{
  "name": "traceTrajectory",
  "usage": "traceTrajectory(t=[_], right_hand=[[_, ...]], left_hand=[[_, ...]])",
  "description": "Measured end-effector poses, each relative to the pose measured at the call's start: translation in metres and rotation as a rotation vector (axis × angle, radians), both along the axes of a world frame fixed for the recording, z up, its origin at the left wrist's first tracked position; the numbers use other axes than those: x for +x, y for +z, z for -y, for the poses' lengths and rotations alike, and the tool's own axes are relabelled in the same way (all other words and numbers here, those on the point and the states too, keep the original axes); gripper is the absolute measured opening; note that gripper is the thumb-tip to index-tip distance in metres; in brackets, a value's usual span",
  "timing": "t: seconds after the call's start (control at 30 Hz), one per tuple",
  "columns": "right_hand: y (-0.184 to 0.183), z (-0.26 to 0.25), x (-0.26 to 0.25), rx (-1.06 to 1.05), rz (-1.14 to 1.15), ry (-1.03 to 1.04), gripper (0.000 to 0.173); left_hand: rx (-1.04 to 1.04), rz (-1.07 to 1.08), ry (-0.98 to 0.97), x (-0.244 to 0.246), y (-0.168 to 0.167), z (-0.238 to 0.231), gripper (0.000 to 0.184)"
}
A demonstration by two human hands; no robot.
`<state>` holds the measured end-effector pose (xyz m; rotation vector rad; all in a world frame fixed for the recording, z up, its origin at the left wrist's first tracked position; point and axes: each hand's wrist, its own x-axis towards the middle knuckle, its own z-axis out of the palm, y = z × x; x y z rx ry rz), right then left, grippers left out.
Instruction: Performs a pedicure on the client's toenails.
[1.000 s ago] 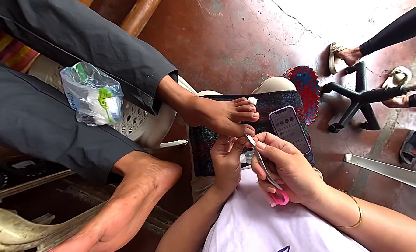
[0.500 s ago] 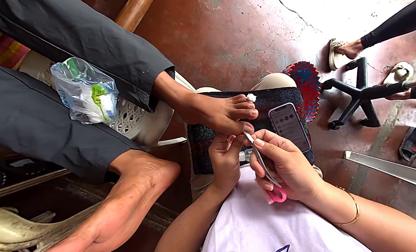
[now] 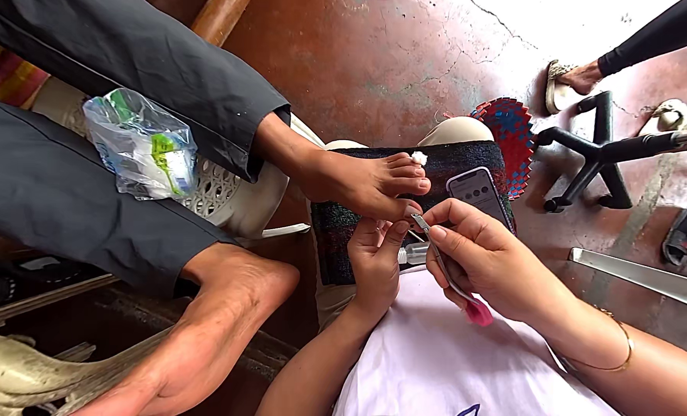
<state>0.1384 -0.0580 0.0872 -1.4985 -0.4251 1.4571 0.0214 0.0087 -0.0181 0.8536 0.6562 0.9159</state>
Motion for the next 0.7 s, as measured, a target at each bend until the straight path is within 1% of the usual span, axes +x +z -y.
traceTrajectory(t=[0.17, 0.43, 0.57, 0.63, 0.7], right_hand=[[0.009, -0.005, 0.01, -0.079, -0.09, 0.06, 0.014], [0.012, -0.011, 0.016, -0.126, 0.014, 0.17, 0.014], [0.012, -0.017, 0.019, -0.168, 0.003, 0.226, 0.014], [0.01, -0.017, 0.02, -0.133, -0.013, 0.213, 0.014], [0.011, -0.009, 0.021, -0.021, 0.054, 0.152, 0.017]], left_hand=[[0.017, -0.013, -0.001, 0.0, -0.001, 0.0, 0.017], [0.024, -0.022, -0.005, -0.001, -0.002, 0.0, 0.019], [0.034, -0.036, -0.009, -0.001, -0.003, 0.0, 0.019], [0.033, -0.03, -0.016, -0.001, -0.003, 0.0, 0.019], [0.021, -0.032, -0.01, -0.001, 0.0, 0.0, 0.019]])
